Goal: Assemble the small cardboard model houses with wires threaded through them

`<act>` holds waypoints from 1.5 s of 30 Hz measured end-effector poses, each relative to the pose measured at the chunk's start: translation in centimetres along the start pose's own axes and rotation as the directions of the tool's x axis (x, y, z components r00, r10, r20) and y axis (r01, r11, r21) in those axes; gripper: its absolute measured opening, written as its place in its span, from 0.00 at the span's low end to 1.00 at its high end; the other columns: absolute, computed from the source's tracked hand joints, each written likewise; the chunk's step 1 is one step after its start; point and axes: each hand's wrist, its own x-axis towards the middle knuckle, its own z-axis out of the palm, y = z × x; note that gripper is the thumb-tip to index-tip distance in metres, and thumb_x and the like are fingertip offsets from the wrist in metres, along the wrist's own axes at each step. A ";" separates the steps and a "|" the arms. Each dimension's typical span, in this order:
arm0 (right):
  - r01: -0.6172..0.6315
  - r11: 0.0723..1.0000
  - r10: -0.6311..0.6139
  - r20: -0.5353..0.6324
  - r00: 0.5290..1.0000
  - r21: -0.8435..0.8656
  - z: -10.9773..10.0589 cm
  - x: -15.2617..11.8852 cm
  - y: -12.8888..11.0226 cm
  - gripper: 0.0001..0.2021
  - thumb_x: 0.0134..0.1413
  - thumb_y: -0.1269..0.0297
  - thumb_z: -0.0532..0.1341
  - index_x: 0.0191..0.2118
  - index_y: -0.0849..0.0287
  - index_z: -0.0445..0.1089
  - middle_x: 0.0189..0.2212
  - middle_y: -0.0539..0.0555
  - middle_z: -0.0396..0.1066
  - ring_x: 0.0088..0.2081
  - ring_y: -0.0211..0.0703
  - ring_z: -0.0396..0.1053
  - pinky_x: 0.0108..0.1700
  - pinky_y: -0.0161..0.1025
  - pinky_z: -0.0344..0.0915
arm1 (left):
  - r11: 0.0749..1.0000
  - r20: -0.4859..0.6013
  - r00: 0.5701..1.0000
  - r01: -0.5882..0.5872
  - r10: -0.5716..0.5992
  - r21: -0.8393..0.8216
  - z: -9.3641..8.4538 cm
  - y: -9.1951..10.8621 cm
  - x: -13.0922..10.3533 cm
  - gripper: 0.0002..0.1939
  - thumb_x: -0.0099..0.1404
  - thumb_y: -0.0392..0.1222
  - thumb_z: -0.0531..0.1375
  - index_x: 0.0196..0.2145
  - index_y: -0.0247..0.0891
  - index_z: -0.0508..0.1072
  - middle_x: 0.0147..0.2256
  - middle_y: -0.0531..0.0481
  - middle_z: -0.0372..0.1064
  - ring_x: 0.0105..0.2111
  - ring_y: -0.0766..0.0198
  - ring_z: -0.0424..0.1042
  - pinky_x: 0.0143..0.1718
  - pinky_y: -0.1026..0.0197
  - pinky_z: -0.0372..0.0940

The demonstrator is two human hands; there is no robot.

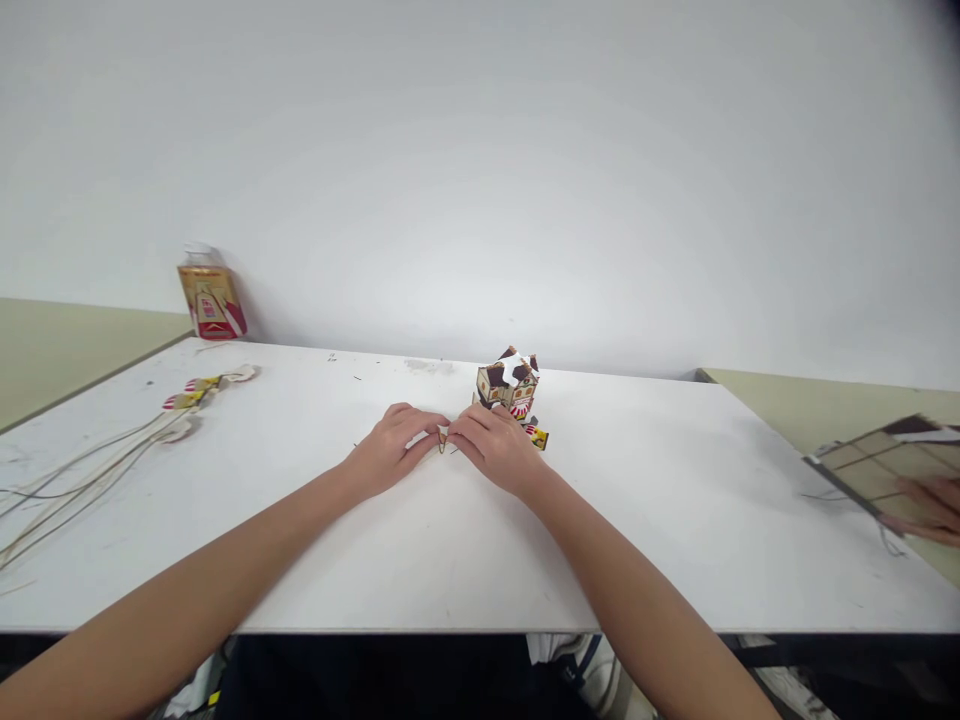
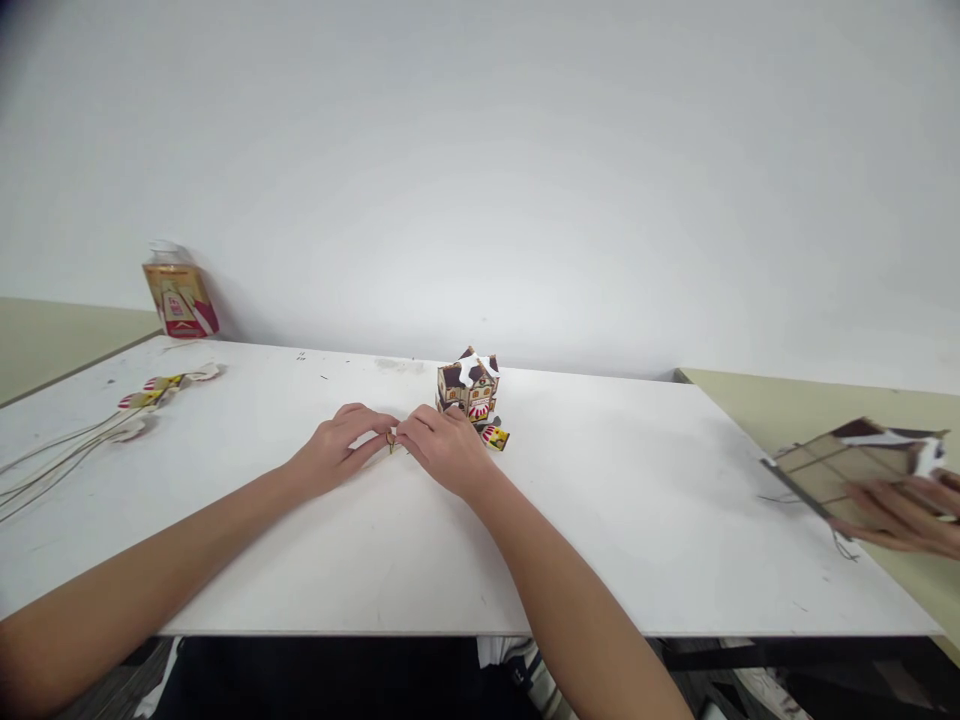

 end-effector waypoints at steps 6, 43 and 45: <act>0.033 0.999 -0.033 -0.038 0.999 -0.002 0.2 -0.1 0.1 0.13 0.68 0.62 0.48 0.39 0.59 0.69 0.34 0.52 0.73 0.35 0.35 0.69 0.39 0.37 0.57 | 0.995 -0.004 0.996 0.091 -0.092 -0.050 0.0 0.0 -0.1 0.09 0.67 0.47 0.53 0.32 0.41 0.66 0.30 0.53 0.70 0.36 0.63 0.67 0.42 0.59 0.63; -0.507 0.536 0.835 -0.335 0.437 0.675 -2.6 -0.7 6.2 0.11 0.57 0.53 0.54 0.36 0.56 0.65 0.36 0.51 0.67 0.35 0.39 0.62 0.35 0.36 0.59 | 0.985 -0.008 0.985 0.170 -0.170 -0.018 -0.1 0.7 0.3 0.15 0.67 0.50 0.52 0.48 0.41 0.66 0.43 0.47 0.71 0.43 0.60 0.71 0.50 0.55 0.62; -0.456 0.393 0.895 -0.219 0.389 0.798 -2.0 -0.7 6.9 0.12 0.54 0.52 0.55 0.35 0.56 0.64 0.37 0.51 0.67 0.38 0.39 0.63 0.37 0.36 0.60 | 0.985 -0.003 0.985 0.174 -0.174 -0.015 -0.1 0.7 0.4 0.15 0.67 0.50 0.52 0.48 0.41 0.66 0.43 0.47 0.71 0.43 0.60 0.71 0.50 0.54 0.62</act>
